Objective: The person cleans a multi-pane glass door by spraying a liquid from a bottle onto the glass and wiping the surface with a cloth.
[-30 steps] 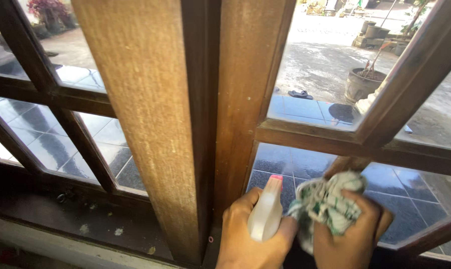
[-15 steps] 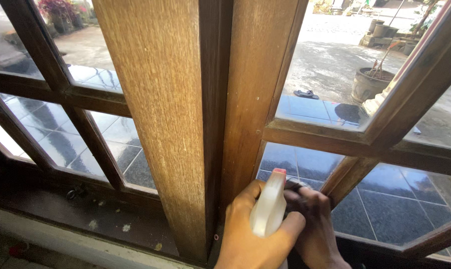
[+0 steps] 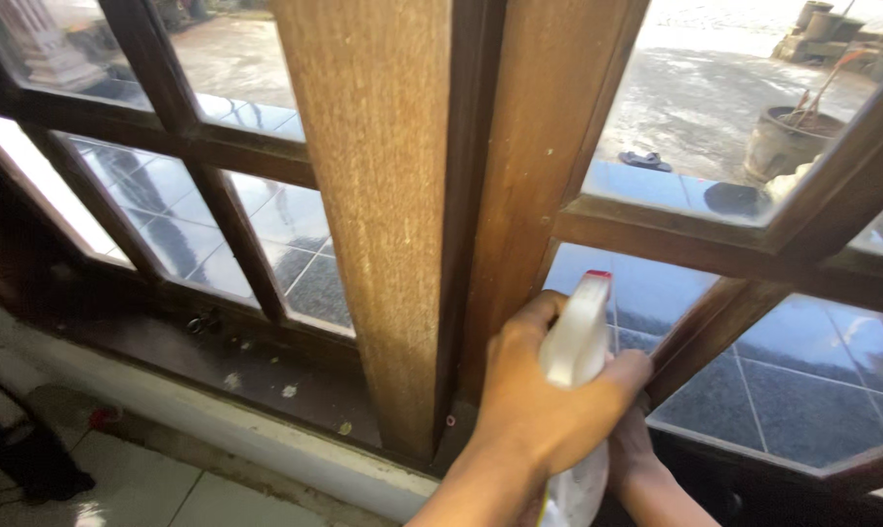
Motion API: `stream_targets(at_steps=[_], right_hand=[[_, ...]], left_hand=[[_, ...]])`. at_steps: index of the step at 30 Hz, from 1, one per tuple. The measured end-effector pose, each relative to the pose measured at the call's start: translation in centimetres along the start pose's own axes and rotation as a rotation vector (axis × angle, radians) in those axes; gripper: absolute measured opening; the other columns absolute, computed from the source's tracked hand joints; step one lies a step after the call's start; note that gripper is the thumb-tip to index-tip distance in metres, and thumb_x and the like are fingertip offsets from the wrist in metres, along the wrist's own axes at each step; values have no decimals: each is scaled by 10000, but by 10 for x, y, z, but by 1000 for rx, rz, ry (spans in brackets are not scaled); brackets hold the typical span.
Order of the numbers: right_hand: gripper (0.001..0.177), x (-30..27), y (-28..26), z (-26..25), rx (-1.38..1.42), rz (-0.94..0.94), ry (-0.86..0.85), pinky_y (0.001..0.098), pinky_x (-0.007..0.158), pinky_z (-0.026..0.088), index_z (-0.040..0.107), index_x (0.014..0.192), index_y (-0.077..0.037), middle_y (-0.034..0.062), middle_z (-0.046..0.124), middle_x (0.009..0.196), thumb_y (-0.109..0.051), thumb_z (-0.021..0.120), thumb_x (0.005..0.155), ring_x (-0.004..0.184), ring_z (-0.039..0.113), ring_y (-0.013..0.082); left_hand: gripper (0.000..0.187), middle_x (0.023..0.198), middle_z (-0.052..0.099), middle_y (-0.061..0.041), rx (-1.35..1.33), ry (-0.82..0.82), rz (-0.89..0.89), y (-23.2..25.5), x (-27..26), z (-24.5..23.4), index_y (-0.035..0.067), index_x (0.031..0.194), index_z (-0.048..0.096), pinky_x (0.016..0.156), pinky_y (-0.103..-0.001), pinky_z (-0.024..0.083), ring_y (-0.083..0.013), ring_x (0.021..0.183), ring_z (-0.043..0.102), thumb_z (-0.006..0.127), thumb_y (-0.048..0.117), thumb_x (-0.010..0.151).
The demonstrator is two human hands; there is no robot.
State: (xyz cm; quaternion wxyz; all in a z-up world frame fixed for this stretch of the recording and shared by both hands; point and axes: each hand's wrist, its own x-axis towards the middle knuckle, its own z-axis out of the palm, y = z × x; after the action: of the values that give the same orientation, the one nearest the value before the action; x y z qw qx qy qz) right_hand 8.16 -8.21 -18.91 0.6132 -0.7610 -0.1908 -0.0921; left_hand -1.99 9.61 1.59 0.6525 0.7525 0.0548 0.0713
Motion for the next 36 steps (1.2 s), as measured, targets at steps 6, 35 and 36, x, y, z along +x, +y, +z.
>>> stream_targets(at_steps=[6,35,36], right_hand=[[357,-2,-59,7,-651,-346,118,385,789,494,649,1076,-10,109,683,986,-222,676,790,932,633,237],[348,11,-41,-6,-1114,-262,-287,417,1013,458,673,1138,-102,55,579,1191,-153,734,799,1154,544,275],[513,6,-42,-7,-1330,-431,-381,437,978,422,675,1166,-83,47,538,1248,-81,738,657,1167,486,291]], left_hand=[[439,854,813,-125,-77,-51,-27,-5,0,2,31,884,713,786,-328,608,-219,816,803,726,388,629],[301,829,758,-98,2,155,-77,-56,18,14,70,865,647,798,-347,584,-210,805,759,762,274,676],[309,824,758,-105,4,156,-89,-57,18,15,62,861,644,784,-353,587,-220,792,758,769,280,682]])
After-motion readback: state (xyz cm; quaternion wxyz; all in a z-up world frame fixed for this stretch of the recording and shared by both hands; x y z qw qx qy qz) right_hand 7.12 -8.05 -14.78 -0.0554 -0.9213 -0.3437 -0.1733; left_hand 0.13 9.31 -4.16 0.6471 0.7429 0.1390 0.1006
